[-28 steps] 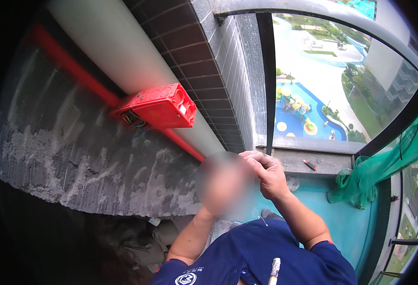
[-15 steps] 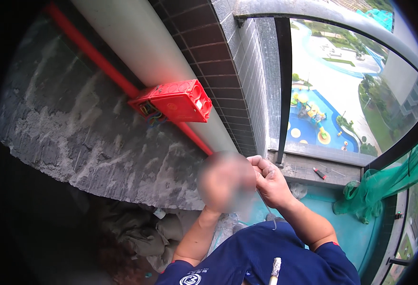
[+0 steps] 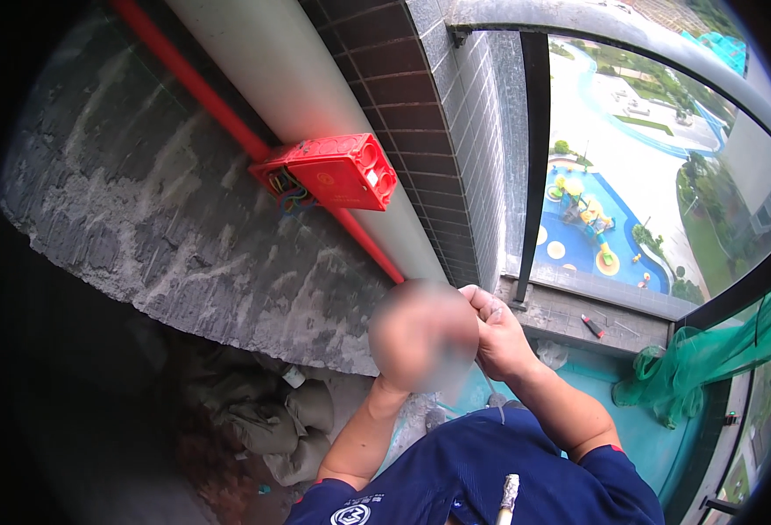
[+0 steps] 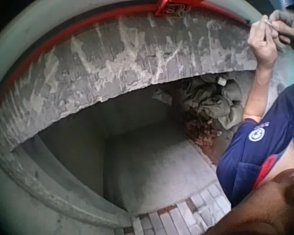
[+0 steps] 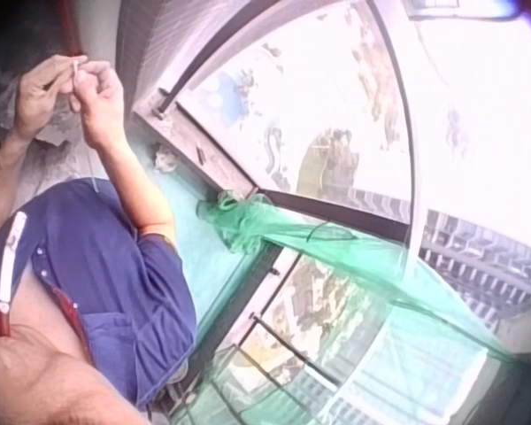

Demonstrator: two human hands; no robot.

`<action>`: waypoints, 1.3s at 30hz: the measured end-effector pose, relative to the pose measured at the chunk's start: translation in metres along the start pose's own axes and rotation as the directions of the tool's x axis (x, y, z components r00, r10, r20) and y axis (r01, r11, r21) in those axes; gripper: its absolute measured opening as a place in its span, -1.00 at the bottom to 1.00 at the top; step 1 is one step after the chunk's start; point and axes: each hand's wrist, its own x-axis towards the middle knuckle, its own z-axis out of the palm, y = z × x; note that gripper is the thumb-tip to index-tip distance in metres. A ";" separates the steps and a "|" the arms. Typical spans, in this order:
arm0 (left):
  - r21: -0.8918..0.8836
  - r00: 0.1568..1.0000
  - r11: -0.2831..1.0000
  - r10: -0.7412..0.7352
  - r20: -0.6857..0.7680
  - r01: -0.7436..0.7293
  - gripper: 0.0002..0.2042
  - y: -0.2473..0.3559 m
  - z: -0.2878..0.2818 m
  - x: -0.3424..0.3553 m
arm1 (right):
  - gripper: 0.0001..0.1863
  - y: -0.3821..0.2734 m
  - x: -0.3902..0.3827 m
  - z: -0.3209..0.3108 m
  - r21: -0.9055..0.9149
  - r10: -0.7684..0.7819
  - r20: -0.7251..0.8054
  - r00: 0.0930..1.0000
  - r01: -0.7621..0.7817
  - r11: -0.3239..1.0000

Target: The person takes a pair of pliers from a bag and then uses them to pull and secure electrical wires through a junction box on a wall pipe.

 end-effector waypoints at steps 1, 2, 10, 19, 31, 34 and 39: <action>-0.162 0.998 0.985 -0.064 0.019 0.066 -0.85 0.000 0.001 -0.001 | -0.83 0.000 0.000 -0.001 0.019 -0.001 0.006 1.000 0.001 1.000; -0.317 0.991 0.939 -0.123 0.048 0.132 -0.86 0.000 0.002 -0.003 | -0.83 0.001 0.000 -0.003 0.020 0.002 0.009 1.000 -0.002 1.000; -0.013 0.990 0.999 -0.036 0.137 0.038 -0.80 -0.006 -0.002 -0.014 | -0.89 0.009 0.003 -0.023 0.151 0.135 0.067 0.989 -0.143 0.978; 0.098 0.980 0.989 -0.121 0.155 0.107 -0.79 -0.017 -0.008 -0.026 | -0.88 0.005 -0.001 -0.027 0.035 0.267 0.078 0.961 -0.270 0.962; 0.116 0.988 0.991 -0.085 0.127 0.071 -0.76 -0.003 -0.005 -0.023 | -0.87 0.001 -0.004 -0.020 0.058 0.331 0.030 0.943 -0.332 0.942; 0.102 0.980 0.990 -0.115 0.163 0.099 -0.75 -0.004 -0.005 -0.026 | -0.89 0.006 -0.004 -0.021 0.079 0.308 0.023 0.951 -0.309 0.948; 0.056 0.964 0.971 -0.238 0.117 0.232 -0.77 -0.010 0.002 -0.035 | -0.88 0.006 -0.002 -0.025 0.019 0.281 0.021 0.960 -0.281 0.959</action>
